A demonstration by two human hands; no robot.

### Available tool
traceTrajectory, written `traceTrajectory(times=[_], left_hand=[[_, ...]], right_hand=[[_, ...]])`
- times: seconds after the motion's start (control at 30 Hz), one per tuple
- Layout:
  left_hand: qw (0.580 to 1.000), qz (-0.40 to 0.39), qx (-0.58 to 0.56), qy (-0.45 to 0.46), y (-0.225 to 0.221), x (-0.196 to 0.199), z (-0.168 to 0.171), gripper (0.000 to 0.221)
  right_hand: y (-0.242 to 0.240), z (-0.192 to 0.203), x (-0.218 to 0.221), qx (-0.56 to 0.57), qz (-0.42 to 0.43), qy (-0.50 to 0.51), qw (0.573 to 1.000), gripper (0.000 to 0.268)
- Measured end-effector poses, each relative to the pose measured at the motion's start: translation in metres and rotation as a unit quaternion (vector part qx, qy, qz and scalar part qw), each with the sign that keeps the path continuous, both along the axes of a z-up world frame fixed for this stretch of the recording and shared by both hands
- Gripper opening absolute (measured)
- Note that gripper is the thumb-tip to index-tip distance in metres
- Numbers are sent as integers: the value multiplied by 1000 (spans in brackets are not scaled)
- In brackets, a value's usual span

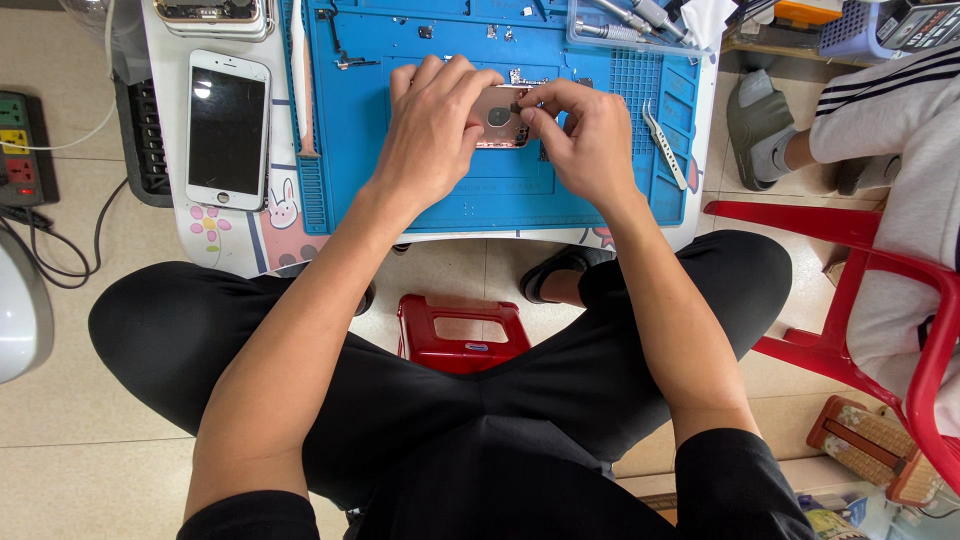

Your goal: The person is repairing a rose gold smartphone by removing the back cover and using tweezers to manipulate internal components. They carefully place a small circular part into the phone's chassis and adjust other internal pieces on a blue work mat.

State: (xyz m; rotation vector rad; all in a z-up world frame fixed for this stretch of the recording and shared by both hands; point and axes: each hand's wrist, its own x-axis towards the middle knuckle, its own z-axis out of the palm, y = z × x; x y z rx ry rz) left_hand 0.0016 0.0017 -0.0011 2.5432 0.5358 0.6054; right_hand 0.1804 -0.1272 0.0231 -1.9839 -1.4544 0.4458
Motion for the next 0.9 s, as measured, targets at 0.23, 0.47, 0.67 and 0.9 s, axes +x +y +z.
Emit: traceTrajectory(times=[0.23,0.47,0.67,0.9], left_hand=[[1000,0,2,-1,-1,0,-2,52],[1000,-2,4,-3,-1,0,-1,52],[1000,-1,0,-1,0,0,2,51],[1000,4,-1,0,-2,0,2,50]], right_hand=[[-1,-1,-1,-2,-17,35,999,7],[-1,0,-2,2,-16,53,998,7],[-2,-3,-5,9,-20,-13,1000,5],[-3,-6,-7,60,5,-140,988,6]])
